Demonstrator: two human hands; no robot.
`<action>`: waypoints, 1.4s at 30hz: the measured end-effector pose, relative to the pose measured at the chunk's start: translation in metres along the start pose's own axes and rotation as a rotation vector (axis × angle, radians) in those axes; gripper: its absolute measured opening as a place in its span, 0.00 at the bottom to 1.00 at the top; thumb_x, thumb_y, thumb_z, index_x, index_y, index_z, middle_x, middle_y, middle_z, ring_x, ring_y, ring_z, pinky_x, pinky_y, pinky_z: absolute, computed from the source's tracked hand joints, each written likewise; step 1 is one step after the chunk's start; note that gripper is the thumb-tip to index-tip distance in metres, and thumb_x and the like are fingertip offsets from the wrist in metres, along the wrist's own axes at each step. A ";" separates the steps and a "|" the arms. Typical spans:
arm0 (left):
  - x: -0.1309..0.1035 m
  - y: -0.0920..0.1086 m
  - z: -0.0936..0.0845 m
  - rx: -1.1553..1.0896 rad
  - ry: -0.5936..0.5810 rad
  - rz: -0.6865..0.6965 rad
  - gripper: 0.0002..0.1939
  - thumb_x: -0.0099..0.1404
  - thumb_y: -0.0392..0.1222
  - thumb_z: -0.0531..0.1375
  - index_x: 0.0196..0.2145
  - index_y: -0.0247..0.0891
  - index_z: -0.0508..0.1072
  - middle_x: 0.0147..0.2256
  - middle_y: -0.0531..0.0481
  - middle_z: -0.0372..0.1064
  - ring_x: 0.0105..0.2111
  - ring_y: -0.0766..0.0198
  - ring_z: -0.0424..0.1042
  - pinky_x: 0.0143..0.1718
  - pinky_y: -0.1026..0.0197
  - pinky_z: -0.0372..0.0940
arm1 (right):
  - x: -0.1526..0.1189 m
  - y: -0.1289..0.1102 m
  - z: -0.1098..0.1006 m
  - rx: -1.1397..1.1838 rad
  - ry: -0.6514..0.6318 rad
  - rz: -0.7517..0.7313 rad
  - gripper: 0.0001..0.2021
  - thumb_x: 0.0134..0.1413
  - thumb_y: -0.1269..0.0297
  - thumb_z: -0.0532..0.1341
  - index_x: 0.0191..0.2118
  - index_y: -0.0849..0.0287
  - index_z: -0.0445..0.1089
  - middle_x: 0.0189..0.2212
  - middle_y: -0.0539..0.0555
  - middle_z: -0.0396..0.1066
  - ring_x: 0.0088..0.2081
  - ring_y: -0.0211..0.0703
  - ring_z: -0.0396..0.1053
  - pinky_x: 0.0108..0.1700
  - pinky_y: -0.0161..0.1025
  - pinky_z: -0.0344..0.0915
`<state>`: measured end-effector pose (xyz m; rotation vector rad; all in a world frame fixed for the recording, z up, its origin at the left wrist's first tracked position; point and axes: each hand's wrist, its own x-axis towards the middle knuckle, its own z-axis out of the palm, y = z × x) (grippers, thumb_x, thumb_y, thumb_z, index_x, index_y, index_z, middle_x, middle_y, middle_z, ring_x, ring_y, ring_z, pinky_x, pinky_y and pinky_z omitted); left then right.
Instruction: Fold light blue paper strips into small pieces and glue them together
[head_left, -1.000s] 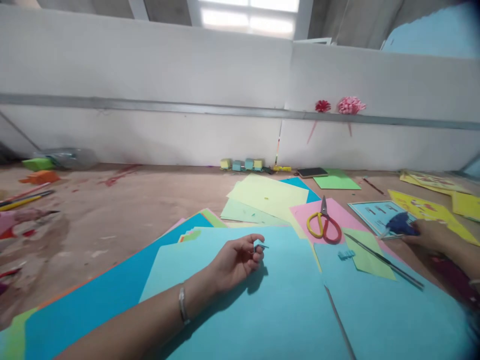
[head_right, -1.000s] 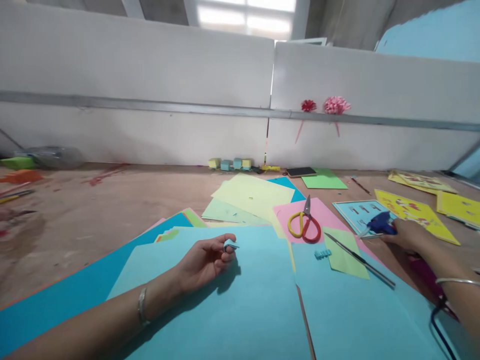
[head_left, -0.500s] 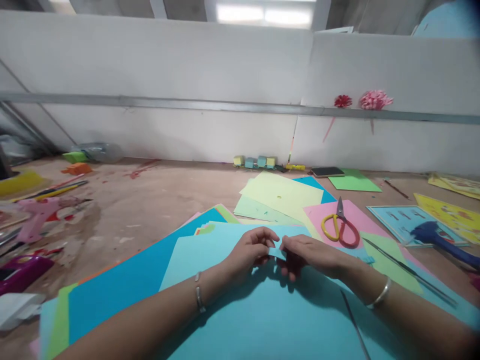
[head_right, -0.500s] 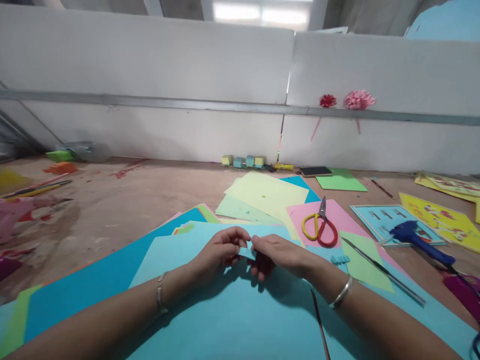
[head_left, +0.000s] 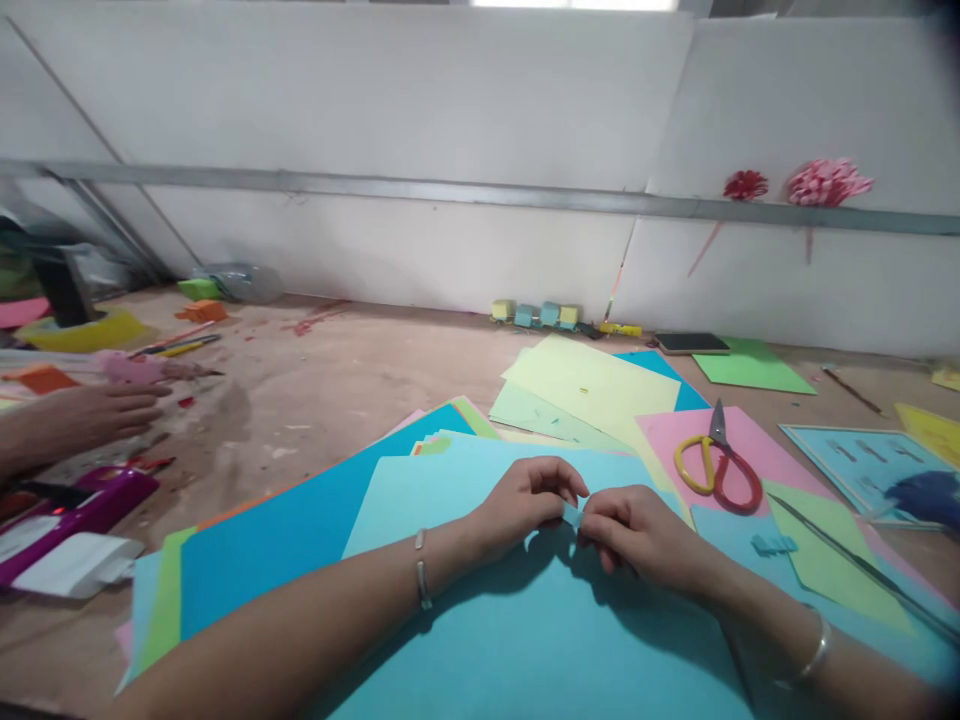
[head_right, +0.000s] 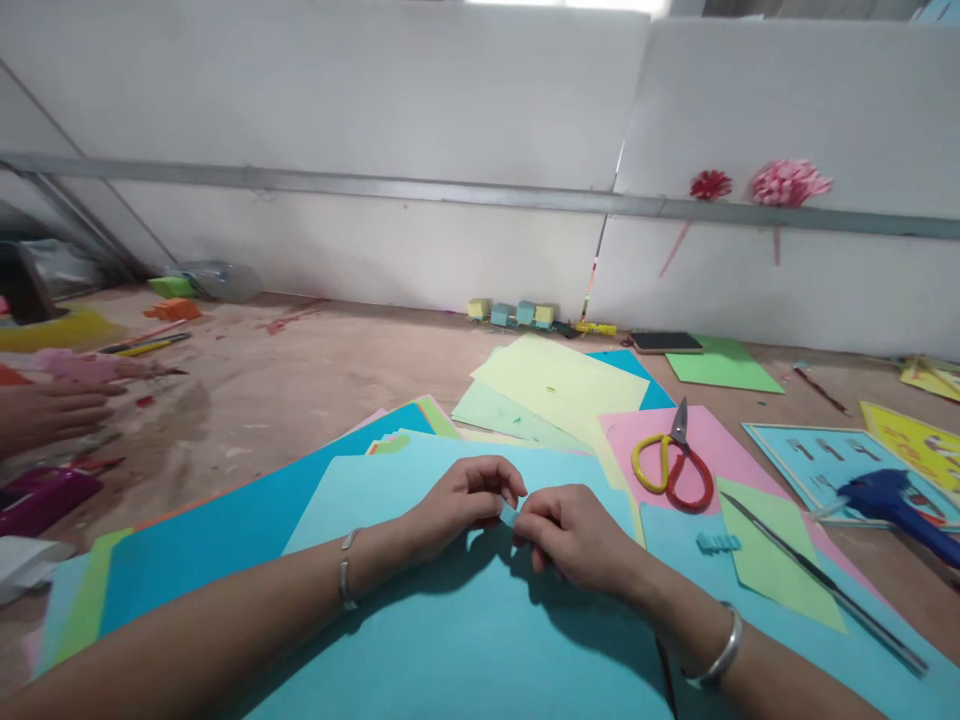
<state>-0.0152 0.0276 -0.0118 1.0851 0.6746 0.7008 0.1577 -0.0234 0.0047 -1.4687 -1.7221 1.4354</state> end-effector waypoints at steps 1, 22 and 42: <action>0.000 0.000 -0.001 -0.011 0.003 -0.005 0.13 0.41 0.28 0.57 0.27 0.33 0.75 0.23 0.52 0.68 0.19 0.72 0.61 0.19 0.68 0.50 | -0.001 -0.001 0.001 -0.036 0.039 -0.029 0.11 0.52 0.62 0.58 0.22 0.59 0.68 0.14 0.46 0.64 0.16 0.32 0.55 0.21 0.31 0.51; 0.004 -0.012 -0.004 -0.090 0.028 0.051 0.28 0.44 0.47 0.75 0.40 0.35 0.72 0.25 0.55 0.66 0.21 0.73 0.59 0.21 0.68 0.51 | 0.002 0.008 0.008 -0.144 0.257 -0.212 0.16 0.59 0.62 0.54 0.23 0.58 0.68 0.16 0.47 0.69 0.20 0.36 0.69 0.25 0.31 0.65; 0.002 -0.002 -0.003 -0.235 0.108 -0.076 0.27 0.46 0.44 0.73 0.41 0.34 0.69 0.21 0.58 0.65 0.19 0.72 0.63 0.22 0.67 0.55 | 0.003 0.021 -0.009 -0.768 0.510 -1.037 0.14 0.59 0.78 0.56 0.45 0.55 0.72 0.36 0.57 0.77 0.34 0.42 0.75 0.35 0.37 0.72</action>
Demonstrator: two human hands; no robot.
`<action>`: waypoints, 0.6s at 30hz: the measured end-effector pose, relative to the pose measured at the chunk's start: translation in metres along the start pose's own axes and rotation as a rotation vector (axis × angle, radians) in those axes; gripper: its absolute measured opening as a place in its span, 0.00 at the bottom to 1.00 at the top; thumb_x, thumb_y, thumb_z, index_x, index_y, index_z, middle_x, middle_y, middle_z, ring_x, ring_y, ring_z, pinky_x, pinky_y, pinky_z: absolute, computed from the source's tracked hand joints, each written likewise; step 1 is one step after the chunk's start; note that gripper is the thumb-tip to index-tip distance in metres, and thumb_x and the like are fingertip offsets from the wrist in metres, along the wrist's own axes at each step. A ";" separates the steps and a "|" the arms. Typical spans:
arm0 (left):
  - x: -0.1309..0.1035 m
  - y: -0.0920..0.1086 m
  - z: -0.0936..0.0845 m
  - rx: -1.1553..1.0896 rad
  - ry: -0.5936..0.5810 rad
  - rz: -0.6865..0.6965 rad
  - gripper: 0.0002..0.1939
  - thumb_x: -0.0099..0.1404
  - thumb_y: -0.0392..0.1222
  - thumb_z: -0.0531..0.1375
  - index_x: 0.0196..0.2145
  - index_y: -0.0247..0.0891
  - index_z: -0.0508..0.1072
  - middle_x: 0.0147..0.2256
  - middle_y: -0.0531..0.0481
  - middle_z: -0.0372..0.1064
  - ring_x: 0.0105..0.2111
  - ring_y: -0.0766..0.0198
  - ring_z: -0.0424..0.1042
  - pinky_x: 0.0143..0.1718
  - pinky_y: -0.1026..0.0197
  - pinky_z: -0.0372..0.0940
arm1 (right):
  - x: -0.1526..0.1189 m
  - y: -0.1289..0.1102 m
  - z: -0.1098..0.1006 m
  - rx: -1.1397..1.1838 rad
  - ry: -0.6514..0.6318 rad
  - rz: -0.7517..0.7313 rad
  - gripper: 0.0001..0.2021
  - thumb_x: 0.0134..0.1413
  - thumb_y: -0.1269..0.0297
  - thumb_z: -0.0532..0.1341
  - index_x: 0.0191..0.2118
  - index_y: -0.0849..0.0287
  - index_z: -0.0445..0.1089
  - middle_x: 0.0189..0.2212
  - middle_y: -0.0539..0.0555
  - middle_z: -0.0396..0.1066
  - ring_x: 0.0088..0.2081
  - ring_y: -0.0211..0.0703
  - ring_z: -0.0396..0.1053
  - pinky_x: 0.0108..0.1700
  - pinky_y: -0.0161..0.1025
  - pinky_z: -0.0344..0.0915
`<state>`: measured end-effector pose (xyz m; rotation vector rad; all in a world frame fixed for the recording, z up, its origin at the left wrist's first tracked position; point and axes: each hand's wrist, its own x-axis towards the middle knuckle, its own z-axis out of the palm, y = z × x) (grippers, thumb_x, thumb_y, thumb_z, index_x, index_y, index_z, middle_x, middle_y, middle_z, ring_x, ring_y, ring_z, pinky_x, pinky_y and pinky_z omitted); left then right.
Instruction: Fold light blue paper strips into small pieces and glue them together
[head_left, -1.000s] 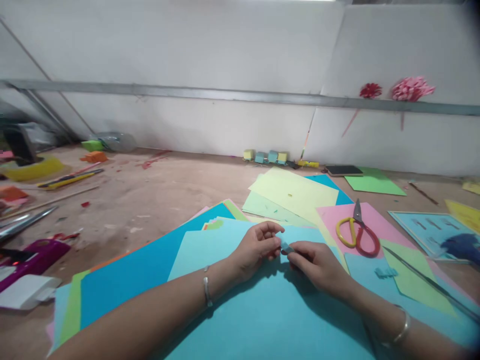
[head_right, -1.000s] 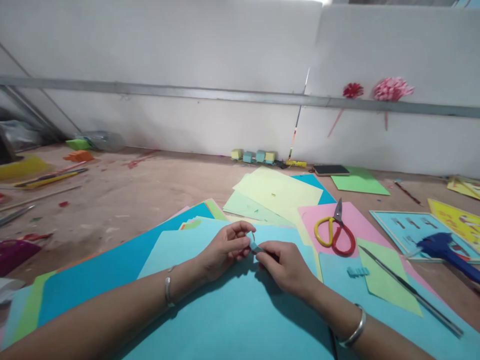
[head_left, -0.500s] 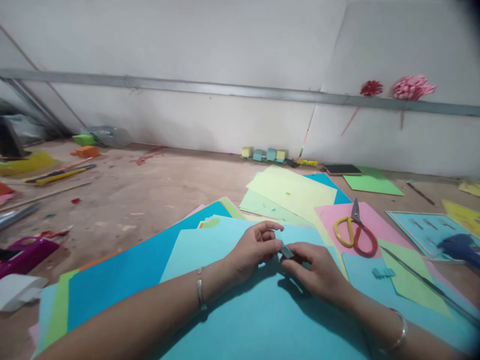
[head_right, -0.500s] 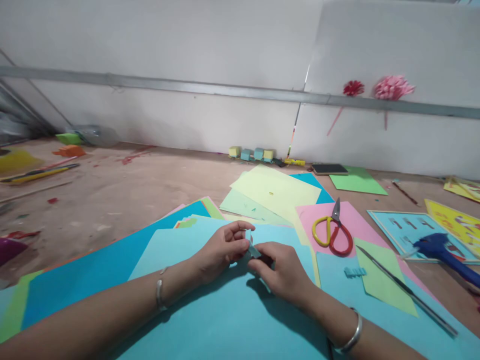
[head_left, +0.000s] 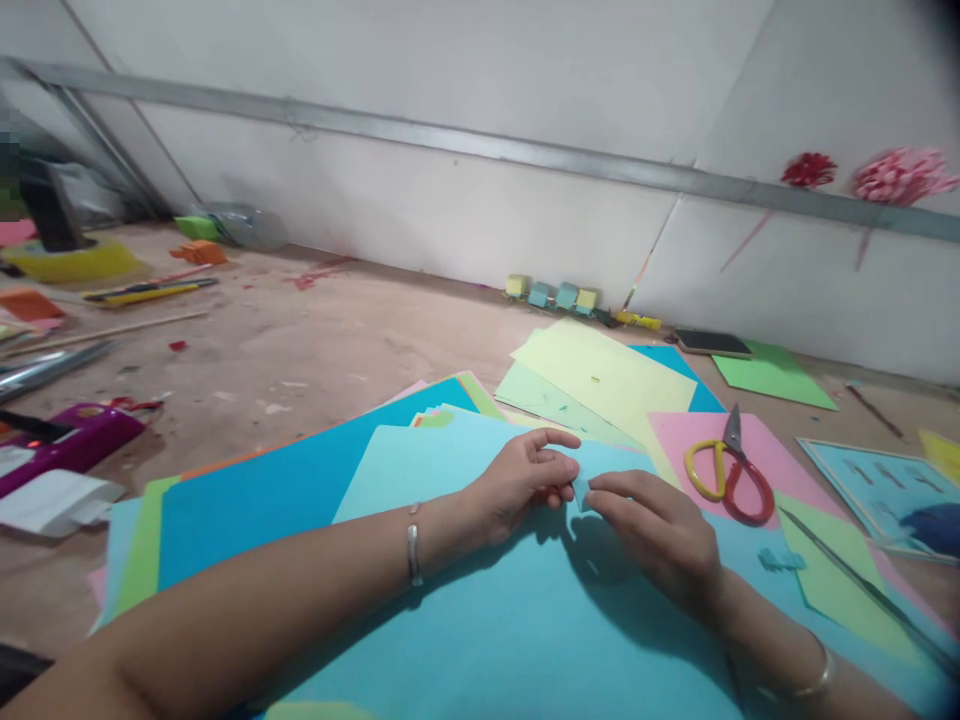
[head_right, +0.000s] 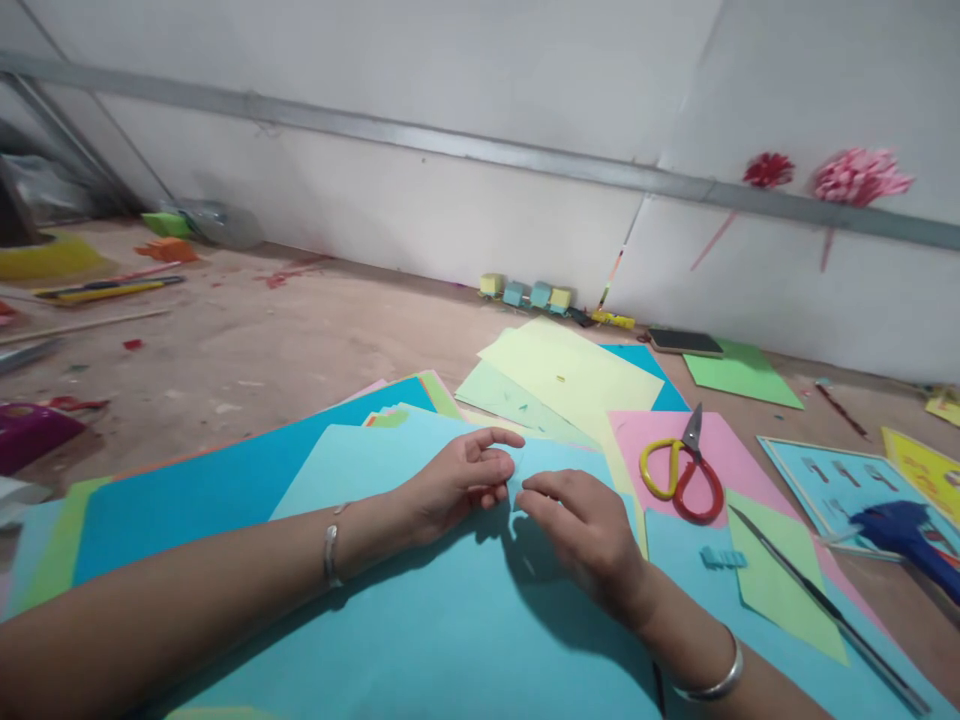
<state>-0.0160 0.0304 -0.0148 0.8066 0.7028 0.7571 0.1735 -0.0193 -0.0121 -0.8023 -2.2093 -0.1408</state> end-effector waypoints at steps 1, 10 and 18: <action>0.000 0.000 0.001 -0.004 0.005 -0.002 0.27 0.46 0.45 0.73 0.41 0.34 0.69 0.21 0.58 0.65 0.19 0.71 0.63 0.22 0.67 0.55 | 0.000 0.000 0.000 -0.004 0.002 0.000 0.14 0.59 0.78 0.56 0.45 0.55 0.72 0.36 0.57 0.77 0.34 0.42 0.75 0.35 0.37 0.72; -0.003 -0.008 0.004 0.104 0.039 0.061 0.25 0.45 0.37 0.71 0.41 0.34 0.69 0.22 0.54 0.70 0.23 0.67 0.67 0.25 0.64 0.59 | -0.004 0.005 0.002 -0.023 0.027 -0.011 0.14 0.59 0.77 0.56 0.46 0.56 0.72 0.34 0.56 0.75 0.34 0.42 0.73 0.33 0.37 0.72; -0.004 -0.009 0.006 0.118 0.069 0.104 0.19 0.45 0.33 0.70 0.34 0.34 0.70 0.19 0.56 0.68 0.18 0.70 0.65 0.24 0.65 0.59 | -0.004 0.007 0.006 0.030 -0.004 0.018 0.11 0.57 0.78 0.58 0.41 0.56 0.71 0.33 0.56 0.73 0.32 0.41 0.71 0.32 0.37 0.70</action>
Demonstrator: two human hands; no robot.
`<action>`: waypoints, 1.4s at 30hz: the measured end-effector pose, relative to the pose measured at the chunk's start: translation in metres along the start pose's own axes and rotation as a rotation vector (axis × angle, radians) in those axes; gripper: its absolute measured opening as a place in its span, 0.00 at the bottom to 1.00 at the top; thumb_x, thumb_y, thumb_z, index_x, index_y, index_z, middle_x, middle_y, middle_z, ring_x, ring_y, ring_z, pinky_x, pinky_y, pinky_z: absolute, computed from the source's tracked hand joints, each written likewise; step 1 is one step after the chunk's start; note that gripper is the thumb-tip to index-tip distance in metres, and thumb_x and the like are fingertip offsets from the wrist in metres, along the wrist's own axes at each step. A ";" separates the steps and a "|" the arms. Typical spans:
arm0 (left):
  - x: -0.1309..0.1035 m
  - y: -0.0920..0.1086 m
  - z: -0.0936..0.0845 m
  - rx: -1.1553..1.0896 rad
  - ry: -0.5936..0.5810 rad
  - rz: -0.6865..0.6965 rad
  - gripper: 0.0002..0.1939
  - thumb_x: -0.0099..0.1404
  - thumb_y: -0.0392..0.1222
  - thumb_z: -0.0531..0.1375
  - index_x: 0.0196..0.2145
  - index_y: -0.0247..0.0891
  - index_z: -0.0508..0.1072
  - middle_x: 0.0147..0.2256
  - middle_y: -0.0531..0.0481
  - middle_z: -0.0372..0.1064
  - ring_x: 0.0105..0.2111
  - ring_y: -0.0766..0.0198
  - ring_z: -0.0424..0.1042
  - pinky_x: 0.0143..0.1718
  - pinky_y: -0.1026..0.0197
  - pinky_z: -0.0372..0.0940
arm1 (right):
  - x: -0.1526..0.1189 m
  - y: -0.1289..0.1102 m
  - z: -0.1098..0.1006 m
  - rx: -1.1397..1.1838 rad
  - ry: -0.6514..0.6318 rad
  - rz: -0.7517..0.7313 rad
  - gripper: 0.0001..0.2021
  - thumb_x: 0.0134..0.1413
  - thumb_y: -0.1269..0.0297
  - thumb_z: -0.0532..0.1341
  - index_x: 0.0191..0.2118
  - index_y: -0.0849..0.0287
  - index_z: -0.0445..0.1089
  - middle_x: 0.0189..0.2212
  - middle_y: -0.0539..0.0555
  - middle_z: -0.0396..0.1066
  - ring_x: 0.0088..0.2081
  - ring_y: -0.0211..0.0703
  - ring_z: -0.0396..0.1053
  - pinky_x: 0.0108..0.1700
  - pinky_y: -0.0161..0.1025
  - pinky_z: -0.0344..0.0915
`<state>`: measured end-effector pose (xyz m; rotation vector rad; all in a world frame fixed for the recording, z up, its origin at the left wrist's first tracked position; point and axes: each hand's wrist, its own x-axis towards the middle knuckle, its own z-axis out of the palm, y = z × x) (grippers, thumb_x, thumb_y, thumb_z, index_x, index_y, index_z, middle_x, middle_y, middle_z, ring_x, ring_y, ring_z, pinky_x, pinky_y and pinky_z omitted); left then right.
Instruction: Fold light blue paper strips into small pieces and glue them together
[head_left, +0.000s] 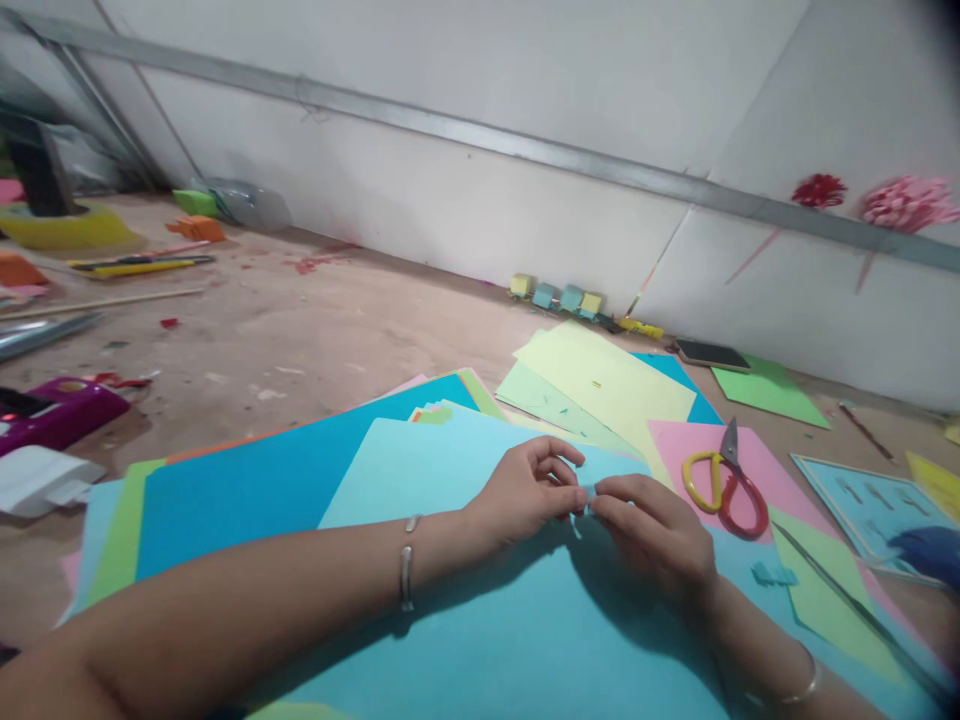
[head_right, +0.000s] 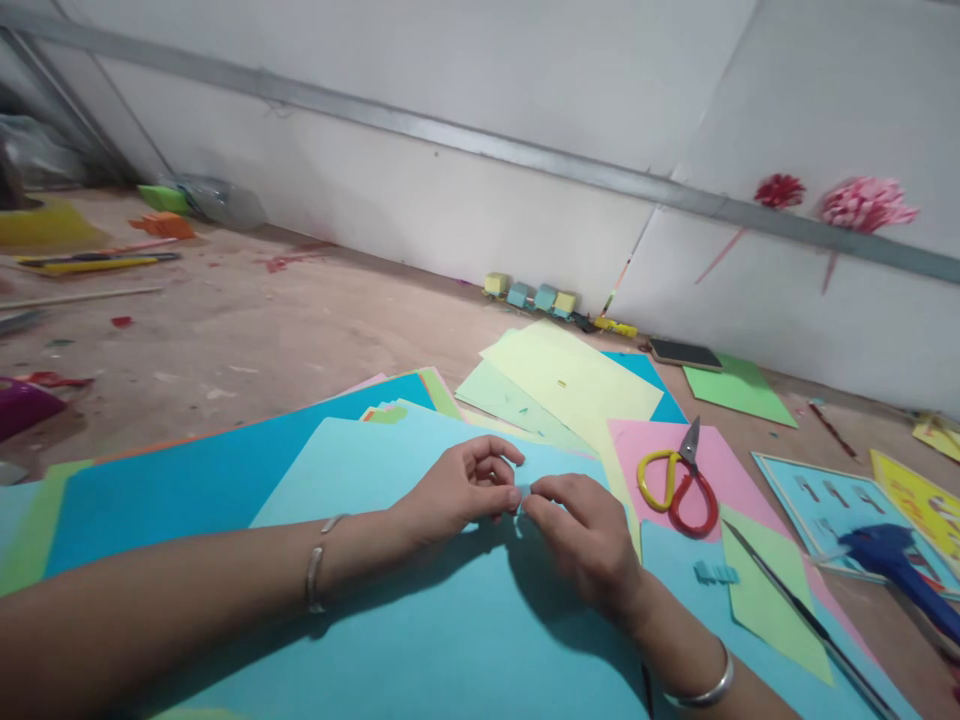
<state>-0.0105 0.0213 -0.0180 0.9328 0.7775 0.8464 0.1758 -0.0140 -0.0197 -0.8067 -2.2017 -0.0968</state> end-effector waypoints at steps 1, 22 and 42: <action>0.000 -0.001 0.000 0.006 -0.004 0.013 0.18 0.44 0.32 0.70 0.34 0.34 0.70 0.19 0.56 0.68 0.18 0.70 0.64 0.23 0.65 0.59 | 0.002 -0.002 0.000 0.033 -0.001 0.033 0.10 0.57 0.78 0.58 0.40 0.57 0.71 0.33 0.55 0.72 0.32 0.40 0.71 0.33 0.36 0.69; -0.005 -0.001 0.002 0.159 -0.094 0.147 0.17 0.48 0.33 0.65 0.37 0.35 0.69 0.25 0.54 0.68 0.25 0.67 0.68 0.30 0.62 0.63 | 0.005 -0.020 0.011 0.599 0.183 0.799 0.05 0.51 0.67 0.65 0.33 0.56 0.68 0.26 0.48 0.67 0.27 0.35 0.68 0.29 0.32 0.68; -0.004 -0.001 0.000 0.239 -0.183 0.080 0.19 0.45 0.28 0.65 0.33 0.39 0.62 0.22 0.59 0.66 0.23 0.68 0.66 0.26 0.65 0.59 | 0.017 -0.024 -0.004 0.993 -0.042 1.233 0.18 0.37 0.68 0.70 0.36 0.58 0.63 0.20 0.41 0.62 0.22 0.28 0.56 0.26 0.29 0.52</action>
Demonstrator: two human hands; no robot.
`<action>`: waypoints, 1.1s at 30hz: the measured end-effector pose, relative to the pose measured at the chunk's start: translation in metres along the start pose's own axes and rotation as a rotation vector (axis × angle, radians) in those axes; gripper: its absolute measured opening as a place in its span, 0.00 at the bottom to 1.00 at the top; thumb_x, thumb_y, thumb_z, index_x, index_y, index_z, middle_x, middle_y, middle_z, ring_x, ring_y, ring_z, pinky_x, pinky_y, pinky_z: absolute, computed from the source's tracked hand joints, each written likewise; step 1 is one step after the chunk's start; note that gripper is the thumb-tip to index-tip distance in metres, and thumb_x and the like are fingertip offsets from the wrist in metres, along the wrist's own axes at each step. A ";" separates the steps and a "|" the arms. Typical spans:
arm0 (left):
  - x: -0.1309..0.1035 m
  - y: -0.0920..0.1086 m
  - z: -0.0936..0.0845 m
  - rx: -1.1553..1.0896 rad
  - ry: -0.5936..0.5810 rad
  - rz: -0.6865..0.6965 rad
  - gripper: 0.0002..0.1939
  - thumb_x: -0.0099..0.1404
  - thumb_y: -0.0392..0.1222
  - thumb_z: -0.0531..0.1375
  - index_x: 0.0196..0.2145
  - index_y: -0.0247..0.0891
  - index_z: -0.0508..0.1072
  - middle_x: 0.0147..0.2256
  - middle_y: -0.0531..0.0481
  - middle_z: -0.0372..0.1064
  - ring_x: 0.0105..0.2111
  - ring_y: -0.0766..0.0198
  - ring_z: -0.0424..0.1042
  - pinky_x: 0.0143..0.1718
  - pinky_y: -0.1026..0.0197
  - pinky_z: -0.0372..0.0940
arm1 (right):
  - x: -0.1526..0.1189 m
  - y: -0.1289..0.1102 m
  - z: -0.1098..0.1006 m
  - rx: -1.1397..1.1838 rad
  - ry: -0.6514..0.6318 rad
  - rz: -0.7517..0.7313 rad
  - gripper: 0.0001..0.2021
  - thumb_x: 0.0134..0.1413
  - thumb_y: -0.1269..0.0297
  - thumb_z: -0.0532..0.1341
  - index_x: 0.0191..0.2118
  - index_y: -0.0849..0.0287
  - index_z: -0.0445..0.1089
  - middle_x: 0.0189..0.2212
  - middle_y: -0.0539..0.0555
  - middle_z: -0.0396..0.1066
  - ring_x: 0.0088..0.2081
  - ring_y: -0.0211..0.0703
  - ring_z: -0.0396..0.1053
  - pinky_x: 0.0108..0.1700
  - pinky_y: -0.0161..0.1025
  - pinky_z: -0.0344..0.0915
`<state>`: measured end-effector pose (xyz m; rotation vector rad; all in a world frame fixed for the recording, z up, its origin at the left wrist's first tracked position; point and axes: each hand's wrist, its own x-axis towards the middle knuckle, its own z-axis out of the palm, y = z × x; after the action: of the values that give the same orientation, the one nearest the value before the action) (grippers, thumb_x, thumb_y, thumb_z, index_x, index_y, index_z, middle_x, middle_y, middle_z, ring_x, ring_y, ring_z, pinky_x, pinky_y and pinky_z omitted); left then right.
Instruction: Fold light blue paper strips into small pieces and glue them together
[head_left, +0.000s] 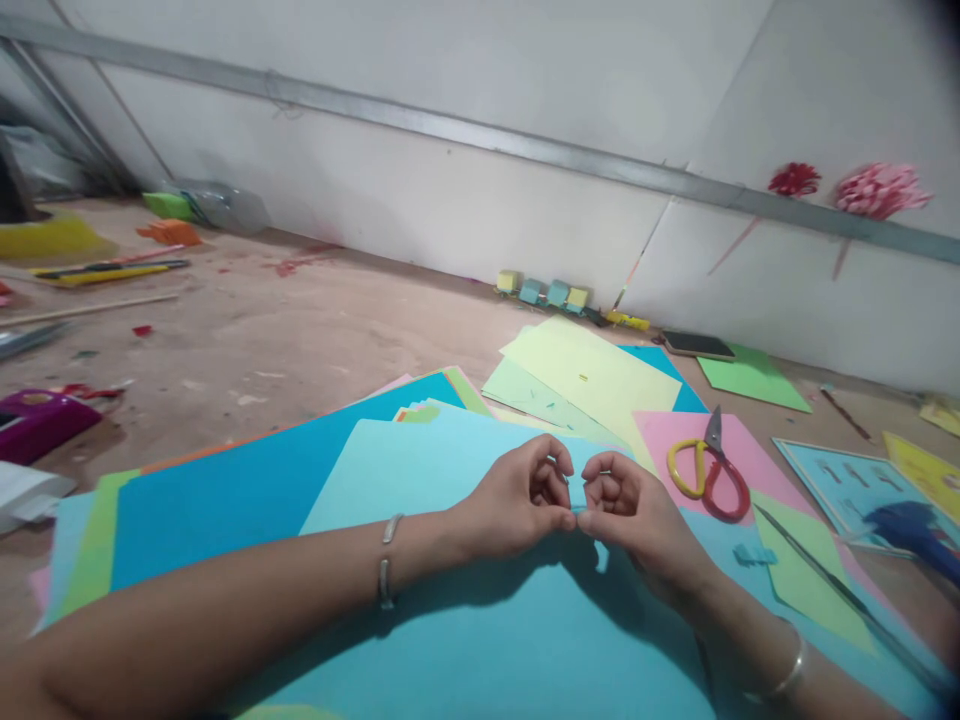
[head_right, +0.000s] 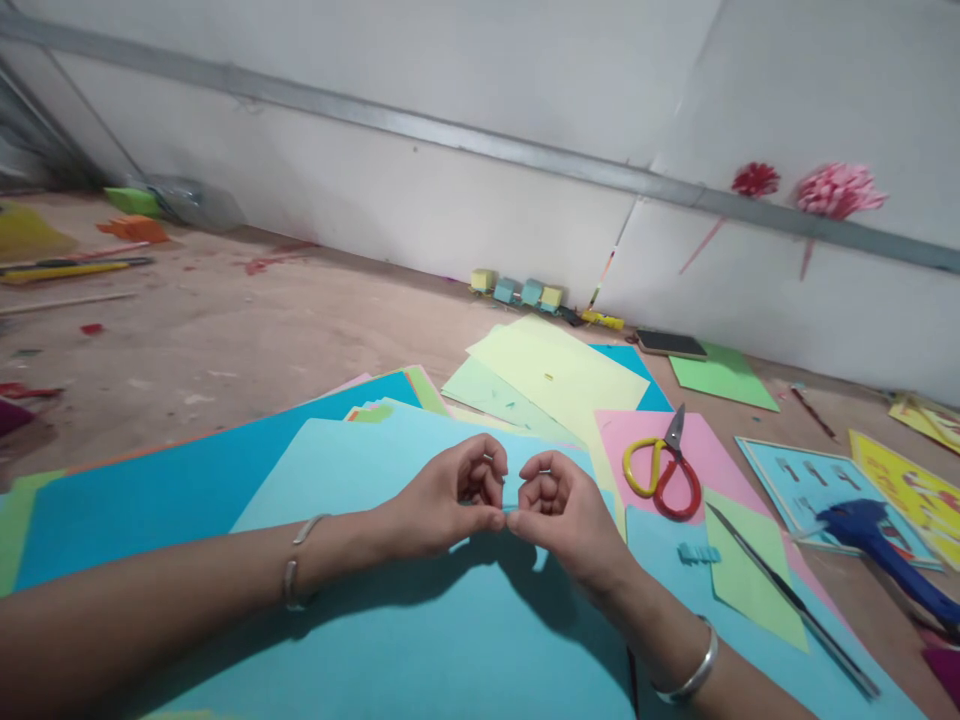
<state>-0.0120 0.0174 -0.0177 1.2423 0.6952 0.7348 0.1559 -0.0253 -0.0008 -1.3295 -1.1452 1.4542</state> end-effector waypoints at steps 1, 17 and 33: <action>-0.001 0.001 0.000 0.006 -0.011 0.005 0.19 0.45 0.28 0.65 0.33 0.39 0.62 0.22 0.59 0.66 0.23 0.69 0.66 0.26 0.65 0.60 | 0.000 0.001 0.001 -0.004 0.000 -0.009 0.19 0.37 0.68 0.70 0.36 0.58 0.63 0.20 0.41 0.62 0.22 0.28 0.56 0.26 0.29 0.52; 0.006 0.002 -0.013 -0.197 -0.178 0.065 0.23 0.47 0.45 0.74 0.32 0.36 0.65 0.25 0.56 0.65 0.24 0.72 0.64 0.27 0.67 0.58 | 0.011 0.001 -0.019 -0.439 -0.060 -0.594 0.14 0.51 0.70 0.63 0.45 0.57 0.68 0.36 0.54 0.71 0.32 0.38 0.70 0.33 0.36 0.71; 0.007 -0.003 -0.006 -0.159 0.042 -0.060 0.16 0.44 0.39 0.73 0.31 0.33 0.75 0.23 0.50 0.74 0.23 0.67 0.72 0.29 0.62 0.65 | 0.001 0.005 -0.017 -0.907 0.299 -1.248 0.11 0.54 0.78 0.62 0.38 0.54 0.75 0.27 0.52 0.71 0.28 0.40 0.68 0.29 0.37 0.66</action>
<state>-0.0126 0.0261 -0.0220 1.0597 0.6926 0.7535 0.1727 -0.0237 -0.0065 -0.9006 -1.9656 -0.2038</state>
